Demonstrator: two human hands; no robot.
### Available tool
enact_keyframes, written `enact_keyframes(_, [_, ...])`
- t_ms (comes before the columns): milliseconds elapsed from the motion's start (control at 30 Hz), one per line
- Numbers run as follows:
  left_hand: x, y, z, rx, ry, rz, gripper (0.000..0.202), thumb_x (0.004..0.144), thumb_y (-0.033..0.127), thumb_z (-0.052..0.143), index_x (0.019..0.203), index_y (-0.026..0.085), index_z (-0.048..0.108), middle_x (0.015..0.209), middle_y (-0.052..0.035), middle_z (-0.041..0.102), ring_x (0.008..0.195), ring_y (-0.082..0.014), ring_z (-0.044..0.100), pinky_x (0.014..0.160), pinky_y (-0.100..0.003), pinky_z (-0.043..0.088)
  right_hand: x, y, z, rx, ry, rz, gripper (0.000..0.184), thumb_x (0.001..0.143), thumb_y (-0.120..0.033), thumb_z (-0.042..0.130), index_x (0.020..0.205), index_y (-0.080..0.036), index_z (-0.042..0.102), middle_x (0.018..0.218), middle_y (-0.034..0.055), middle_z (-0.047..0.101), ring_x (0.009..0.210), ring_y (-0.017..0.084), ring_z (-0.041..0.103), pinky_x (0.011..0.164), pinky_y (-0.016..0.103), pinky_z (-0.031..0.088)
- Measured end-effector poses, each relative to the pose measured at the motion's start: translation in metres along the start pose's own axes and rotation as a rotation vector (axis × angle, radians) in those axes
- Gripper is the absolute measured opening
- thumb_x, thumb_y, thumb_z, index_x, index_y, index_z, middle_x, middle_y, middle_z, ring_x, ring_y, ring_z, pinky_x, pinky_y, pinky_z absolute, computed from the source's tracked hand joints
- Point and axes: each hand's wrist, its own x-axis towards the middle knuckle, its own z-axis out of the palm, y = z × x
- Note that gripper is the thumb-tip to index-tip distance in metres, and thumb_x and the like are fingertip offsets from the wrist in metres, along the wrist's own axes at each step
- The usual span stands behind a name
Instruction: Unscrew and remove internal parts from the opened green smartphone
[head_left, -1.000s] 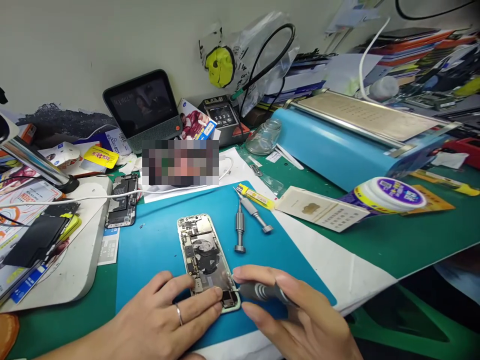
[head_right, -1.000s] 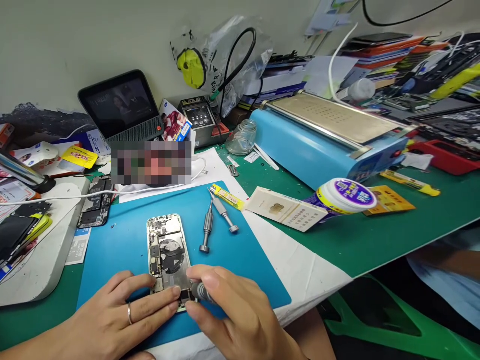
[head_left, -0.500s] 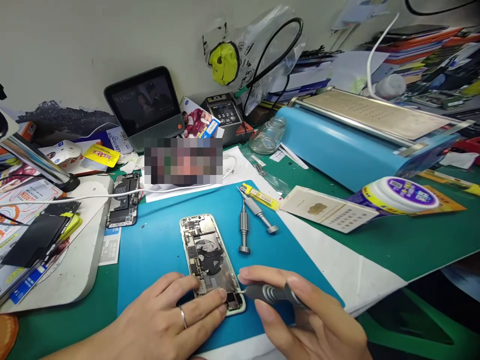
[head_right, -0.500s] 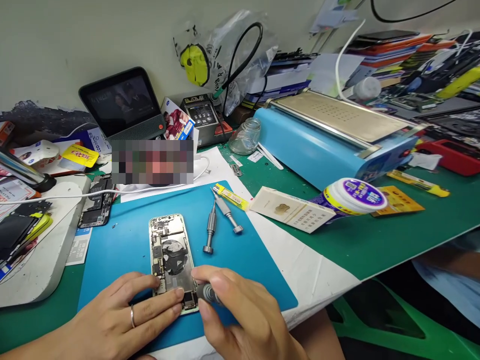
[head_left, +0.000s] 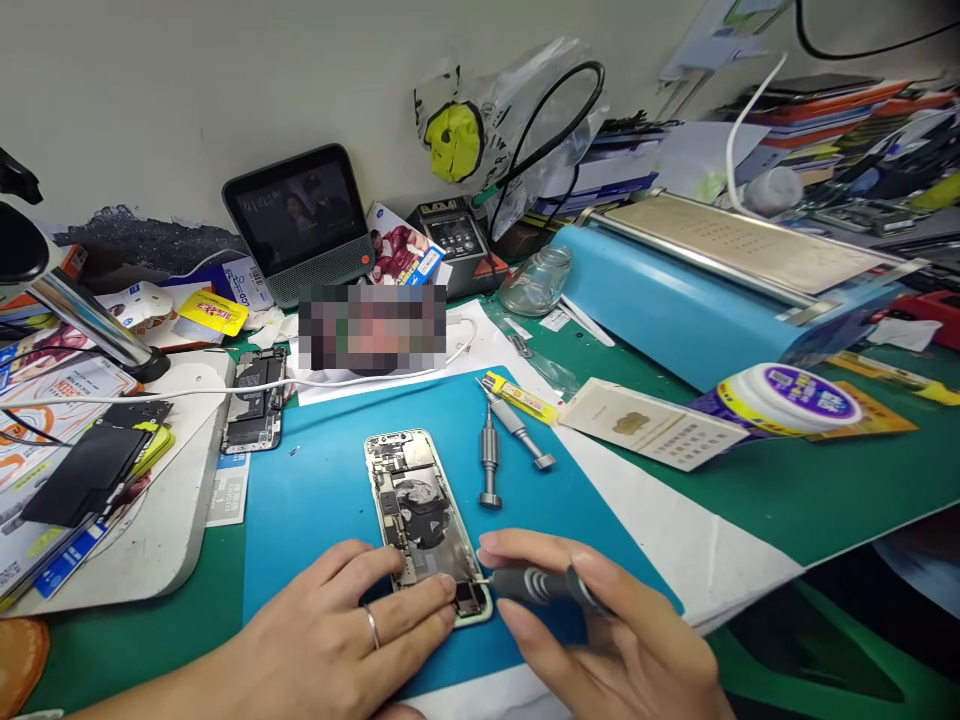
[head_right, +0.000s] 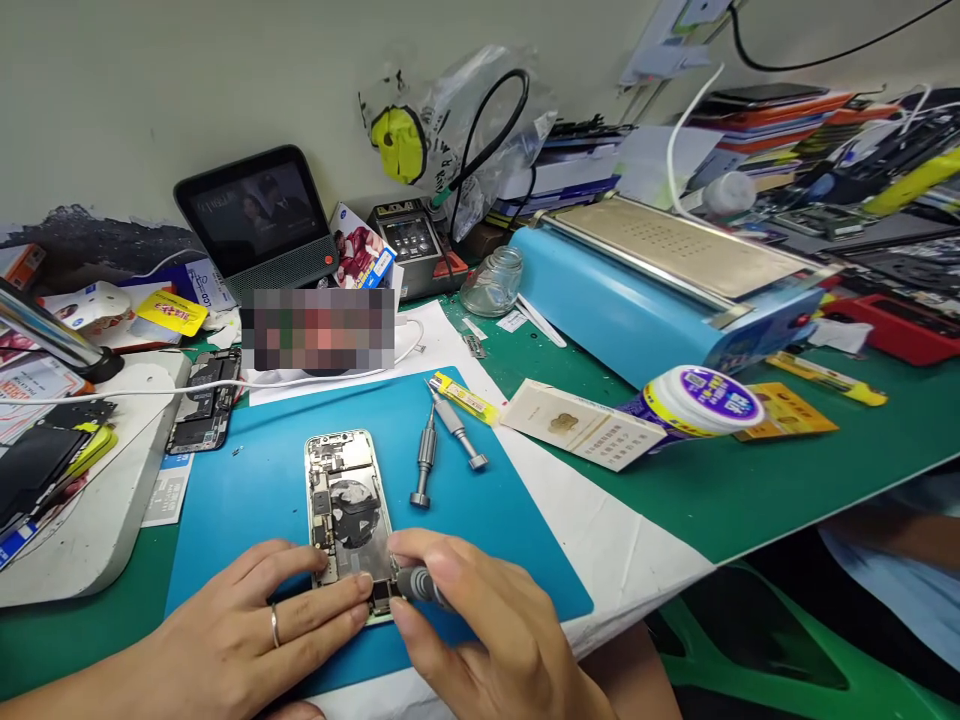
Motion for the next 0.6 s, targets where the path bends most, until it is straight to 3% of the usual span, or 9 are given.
enact_keyframes(133, [0.003,-0.001,0.000,-0.005,0.008,0.000,0.052,0.107,0.042,0.058,0.152,0.016,0.055,0.156,-0.0066,0.060,0.131,-0.0281,0.062,0.109,-0.044,0.055,0.000,0.001,0.000,0.029,0.014,-0.001,0.081,0.094,-0.002,0.066,0.164,-0.027,0.035,0.106,0.0083,0.082,0.087,0.022,0.083,0.077,0.032,0.072])
enact_keyframes(267, [0.004,0.000,0.001,-0.058,0.015,0.003,0.051,0.107,0.040,0.056,0.150,0.013,0.055,0.157,-0.0083,0.058,0.134,-0.0301,0.060,0.108,-0.046,0.055,0.002,0.001,0.000,0.105,0.012,0.093,0.079,0.095,-0.002,0.064,0.163,-0.029,0.036,0.103,0.0071,0.081,0.085,0.020,0.082,0.078,0.032,0.071])
enact_keyframes(400, [0.002,-0.001,0.005,-0.085,-0.015,0.027,0.054,0.106,0.033,0.054,0.155,0.010,0.049,0.161,-0.0114,0.053,0.136,-0.0360,0.057,0.105,-0.055,0.056,0.009,0.000,0.000,0.251,0.049,0.138,0.075,0.094,-0.001,0.064,0.160,-0.028,0.039,0.104,0.0075,0.078,0.086,0.018,0.080,0.075,0.032,0.072])
enact_keyframes(600, [0.000,-0.004,0.012,-0.088,0.006,0.018,0.055,0.106,0.027,0.053,0.160,0.015,0.044,0.163,-0.0082,0.051,0.145,-0.0366,0.048,0.109,-0.056,0.052,0.014,-0.002,-0.002,0.318,0.068,0.202,0.079,0.093,0.005,0.062,0.158,-0.031,0.039,0.106,0.0048,0.076,0.084,0.017,0.078,0.073,0.033,0.072])
